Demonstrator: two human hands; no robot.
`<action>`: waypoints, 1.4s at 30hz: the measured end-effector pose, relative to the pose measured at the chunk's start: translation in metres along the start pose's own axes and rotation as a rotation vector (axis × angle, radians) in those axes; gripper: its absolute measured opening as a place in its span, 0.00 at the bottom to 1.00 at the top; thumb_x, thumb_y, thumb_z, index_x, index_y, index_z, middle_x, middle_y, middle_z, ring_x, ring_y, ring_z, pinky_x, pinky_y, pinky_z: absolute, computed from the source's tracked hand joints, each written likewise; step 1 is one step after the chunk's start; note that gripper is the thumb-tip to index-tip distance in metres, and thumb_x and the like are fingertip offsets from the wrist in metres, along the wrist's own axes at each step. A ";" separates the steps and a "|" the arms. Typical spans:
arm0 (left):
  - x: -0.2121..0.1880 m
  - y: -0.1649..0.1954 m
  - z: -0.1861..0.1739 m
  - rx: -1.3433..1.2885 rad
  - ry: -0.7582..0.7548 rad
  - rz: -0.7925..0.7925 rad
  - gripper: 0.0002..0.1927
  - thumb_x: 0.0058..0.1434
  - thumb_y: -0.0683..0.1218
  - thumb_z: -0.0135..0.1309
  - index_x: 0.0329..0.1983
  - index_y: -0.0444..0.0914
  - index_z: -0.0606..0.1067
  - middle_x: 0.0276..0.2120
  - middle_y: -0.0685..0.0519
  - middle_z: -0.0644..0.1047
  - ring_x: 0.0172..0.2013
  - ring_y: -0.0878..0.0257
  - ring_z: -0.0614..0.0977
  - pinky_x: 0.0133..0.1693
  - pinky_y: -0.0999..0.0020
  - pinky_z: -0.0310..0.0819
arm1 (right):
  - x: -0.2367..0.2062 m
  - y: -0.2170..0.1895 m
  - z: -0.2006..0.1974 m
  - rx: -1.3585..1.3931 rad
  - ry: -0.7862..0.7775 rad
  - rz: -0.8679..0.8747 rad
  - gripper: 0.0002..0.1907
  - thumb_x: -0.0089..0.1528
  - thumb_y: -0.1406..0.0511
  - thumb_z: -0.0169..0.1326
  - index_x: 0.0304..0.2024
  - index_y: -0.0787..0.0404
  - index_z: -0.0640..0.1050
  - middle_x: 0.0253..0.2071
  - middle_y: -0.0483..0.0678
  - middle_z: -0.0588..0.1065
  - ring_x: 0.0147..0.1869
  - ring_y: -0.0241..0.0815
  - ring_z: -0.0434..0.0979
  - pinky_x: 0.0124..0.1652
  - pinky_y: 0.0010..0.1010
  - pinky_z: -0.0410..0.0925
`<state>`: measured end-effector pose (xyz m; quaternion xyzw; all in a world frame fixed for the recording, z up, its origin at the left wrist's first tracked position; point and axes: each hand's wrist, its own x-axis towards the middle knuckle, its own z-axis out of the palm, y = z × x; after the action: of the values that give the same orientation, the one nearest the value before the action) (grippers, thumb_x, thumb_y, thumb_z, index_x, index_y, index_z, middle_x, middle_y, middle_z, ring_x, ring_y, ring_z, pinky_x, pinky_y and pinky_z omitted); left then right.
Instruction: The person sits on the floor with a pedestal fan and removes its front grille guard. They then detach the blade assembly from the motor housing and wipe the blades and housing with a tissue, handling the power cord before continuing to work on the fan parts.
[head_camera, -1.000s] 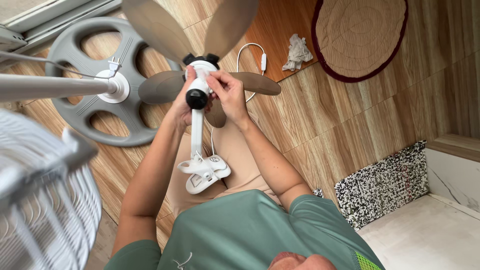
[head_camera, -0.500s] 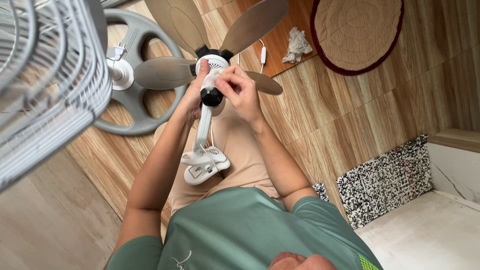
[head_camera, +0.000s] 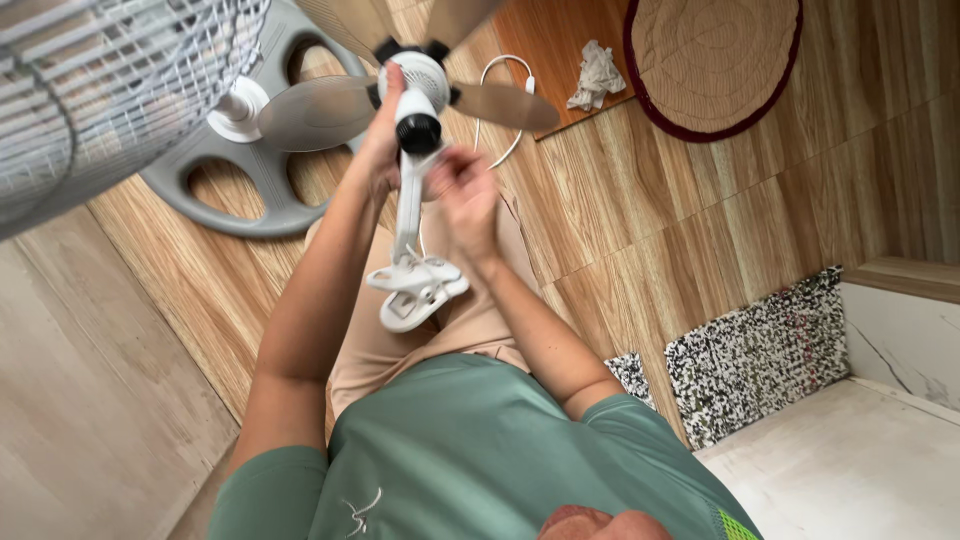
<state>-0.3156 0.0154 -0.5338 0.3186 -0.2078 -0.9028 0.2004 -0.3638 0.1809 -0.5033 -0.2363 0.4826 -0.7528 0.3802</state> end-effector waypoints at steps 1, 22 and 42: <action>-0.001 0.000 -0.005 -0.019 0.005 -0.017 0.37 0.60 0.78 0.45 0.35 0.40 0.76 0.18 0.58 0.70 0.16 0.67 0.72 0.18 0.69 0.65 | -0.012 0.002 0.001 -0.201 -0.106 -0.029 0.07 0.62 0.70 0.61 0.43 0.60 0.78 0.38 0.39 0.72 0.41 0.29 0.72 0.43 0.20 0.67; -0.068 -0.017 -0.007 -0.023 -0.026 -0.099 0.43 0.54 0.82 0.42 0.36 0.37 0.74 0.19 0.52 0.75 0.16 0.61 0.77 0.20 0.70 0.71 | 0.012 0.002 -0.035 -0.815 0.015 -0.594 0.10 0.63 0.74 0.60 0.48 0.66 0.79 0.43 0.44 0.70 0.46 0.35 0.72 0.46 0.28 0.70; -0.100 -0.011 -0.020 -0.362 -0.173 -0.293 0.48 0.47 0.84 0.49 0.46 0.37 0.72 0.33 0.46 0.75 0.26 0.66 0.77 0.27 0.76 0.74 | 0.020 0.000 -0.049 -0.730 0.347 -0.604 0.08 0.65 0.74 0.60 0.45 0.59 0.80 0.42 0.44 0.74 0.41 0.34 0.74 0.39 0.24 0.69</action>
<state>-0.2329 0.0690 -0.5045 0.2259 -0.0108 -0.9687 0.1028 -0.4113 0.1916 -0.5241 -0.3543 0.6806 -0.6394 -0.0479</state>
